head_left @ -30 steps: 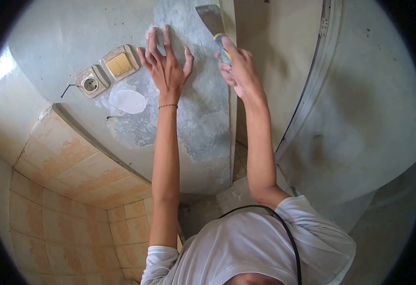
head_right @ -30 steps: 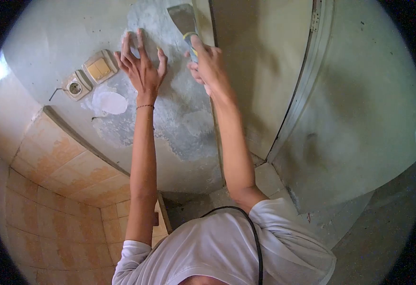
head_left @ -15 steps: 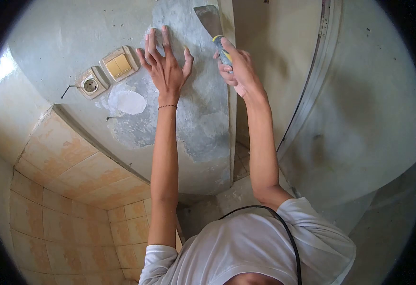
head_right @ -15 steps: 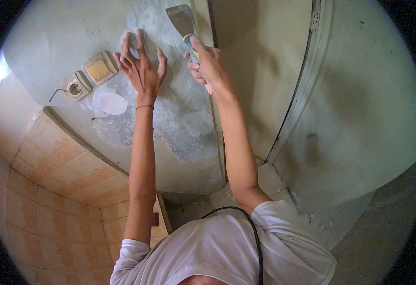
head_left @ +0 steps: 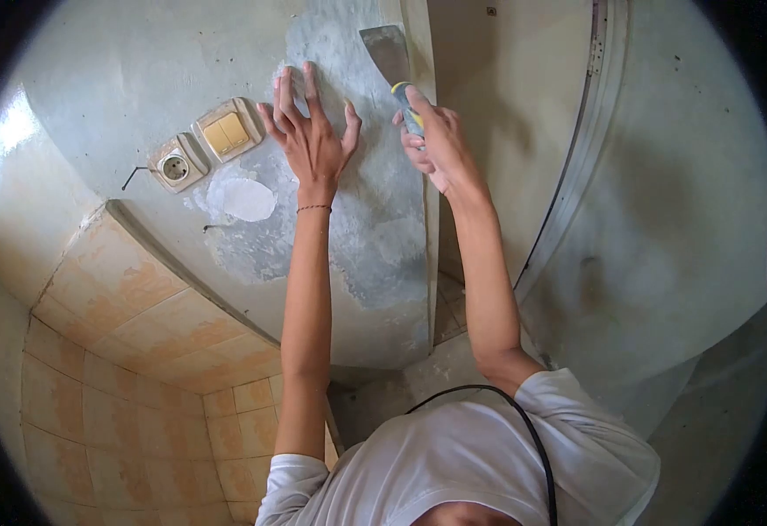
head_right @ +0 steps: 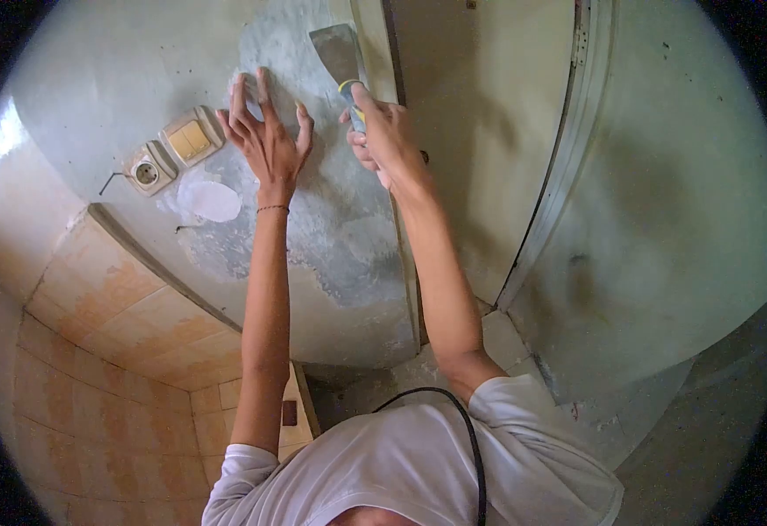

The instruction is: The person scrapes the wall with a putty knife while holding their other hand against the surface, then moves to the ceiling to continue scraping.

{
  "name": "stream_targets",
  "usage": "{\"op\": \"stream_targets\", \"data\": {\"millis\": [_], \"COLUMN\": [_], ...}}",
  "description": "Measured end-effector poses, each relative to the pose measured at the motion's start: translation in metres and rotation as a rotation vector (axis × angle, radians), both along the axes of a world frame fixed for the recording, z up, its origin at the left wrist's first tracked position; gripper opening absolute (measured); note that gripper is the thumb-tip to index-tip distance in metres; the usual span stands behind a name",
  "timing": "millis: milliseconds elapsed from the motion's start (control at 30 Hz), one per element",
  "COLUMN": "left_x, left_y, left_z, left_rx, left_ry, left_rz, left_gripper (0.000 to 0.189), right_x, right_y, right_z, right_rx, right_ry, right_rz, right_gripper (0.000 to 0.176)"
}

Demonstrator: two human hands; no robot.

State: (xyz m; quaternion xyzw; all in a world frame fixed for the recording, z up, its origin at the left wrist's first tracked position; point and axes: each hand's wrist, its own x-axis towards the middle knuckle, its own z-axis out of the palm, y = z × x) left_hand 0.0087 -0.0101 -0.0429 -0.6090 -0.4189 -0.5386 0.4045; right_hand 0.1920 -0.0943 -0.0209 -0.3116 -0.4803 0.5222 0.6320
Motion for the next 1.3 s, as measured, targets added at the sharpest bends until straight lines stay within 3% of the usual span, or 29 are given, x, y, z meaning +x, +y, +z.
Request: {"op": "stream_targets", "data": {"millis": [433, 533, 800, 967, 1033, 1167, 1233, 1300], "left_x": [-0.004, -0.001, -0.001, -0.004, -0.003, -0.003, -0.002, -0.002], "left_y": [0.002, 0.001, 0.001, -0.001, 0.000, 0.001, 0.000, -0.006], "left_z": [-0.001, 0.000, -0.002, -0.003, -0.002, -0.002, -0.003, -0.009], "left_rx": [0.009, -0.002, -0.001, -0.010, -0.028, -0.014, -0.004, -0.034], "left_ry": [0.015, -0.001, 0.010, 0.014, 0.012, 0.016, 0.011, 0.020], "left_rz": [0.081, 0.008, 0.051, 0.059, 0.057, 0.041, -0.009, 0.001], "left_gripper": [0.088, 0.087, 0.090, 0.091, 0.091, 0.091, 0.086, 0.085], "right_x": [0.002, 0.001, -0.018, -0.018, -0.013, -0.015, -0.019, -0.004], "right_y": [-0.005, 0.004, 0.011, 0.007, 0.005, 0.006, 0.020, 0.028], "right_z": [-0.003, -0.007, -0.011, -0.002, 0.002, 0.009, 0.019, 0.039], "right_rx": [0.009, -0.018, 0.067, 0.049, 0.019, 0.009, 0.113, 0.144], "right_ry": [-0.006, 0.022, -0.029, 0.040, 0.102, 0.118, 0.012, 0.018], "right_rz": [-0.011, 0.070, -0.117, -0.013, 0.144, 0.161, -0.177, -0.071], "right_gripper": [0.052, 0.052, 0.056, 0.056, 0.055, 0.055, 0.055, 0.054]}}
